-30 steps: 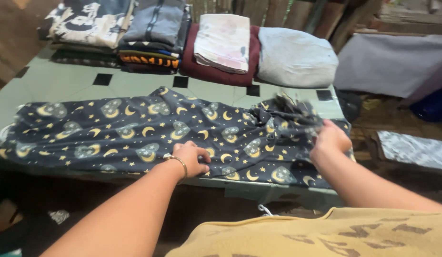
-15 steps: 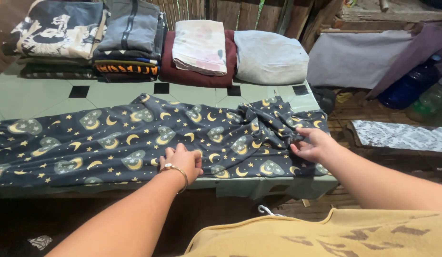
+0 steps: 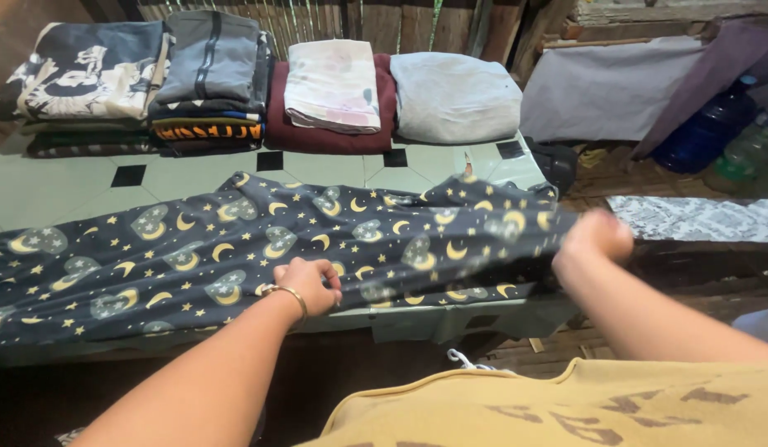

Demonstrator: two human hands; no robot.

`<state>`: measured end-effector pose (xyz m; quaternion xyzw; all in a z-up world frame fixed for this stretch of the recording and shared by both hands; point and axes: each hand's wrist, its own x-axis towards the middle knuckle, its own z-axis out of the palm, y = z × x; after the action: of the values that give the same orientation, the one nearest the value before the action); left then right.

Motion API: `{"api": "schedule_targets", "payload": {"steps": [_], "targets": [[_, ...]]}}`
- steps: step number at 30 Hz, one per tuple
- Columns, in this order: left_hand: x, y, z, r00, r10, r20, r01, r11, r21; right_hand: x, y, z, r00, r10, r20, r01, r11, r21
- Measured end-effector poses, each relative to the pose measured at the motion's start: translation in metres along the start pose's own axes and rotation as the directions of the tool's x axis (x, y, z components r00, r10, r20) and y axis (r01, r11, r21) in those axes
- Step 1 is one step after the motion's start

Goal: The person folds a dark patterned cloth on a tiled table. They spread the cloth flat, smooth it, fold it in half lengthwise, then fold it into a compact square and place it on a stack of folded items.

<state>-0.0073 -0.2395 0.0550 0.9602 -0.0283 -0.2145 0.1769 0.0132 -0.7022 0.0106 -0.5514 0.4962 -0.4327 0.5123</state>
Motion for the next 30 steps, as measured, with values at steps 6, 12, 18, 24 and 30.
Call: {"api": "schedule_targets", "payload": {"steps": [6,12,18,24,30], "targets": [[-0.035,0.036,-0.011,0.997,-0.073,0.027,0.067,0.981,0.182,-0.003,0.019,-0.020,0.876,0.480,0.053,-0.460,0.863,-0.208],[-0.037,0.019,0.004,0.976,0.172,-0.138,-0.140,0.967,0.211,-0.006,-0.019,-0.012,0.653,0.726,0.217,-0.654,0.684,-0.322],[-0.022,-0.001,0.004,0.941,0.245,-0.235,-0.220,0.967,0.127,-0.014,-0.040,-0.010,0.439,0.857,0.268,-0.801,0.509,-0.315],[-0.013,-0.023,-0.010,0.760,0.390,-0.519,-0.534,0.831,-0.158,-0.016,-0.057,-0.010,0.302,0.801,0.517,-0.922,0.383,-0.056],[-0.011,-0.015,-0.015,0.843,0.185,-0.505,-0.391,0.855,-0.340,-0.026,-0.077,-0.004,0.251,0.742,0.621,-0.960,0.276,0.058]]}}
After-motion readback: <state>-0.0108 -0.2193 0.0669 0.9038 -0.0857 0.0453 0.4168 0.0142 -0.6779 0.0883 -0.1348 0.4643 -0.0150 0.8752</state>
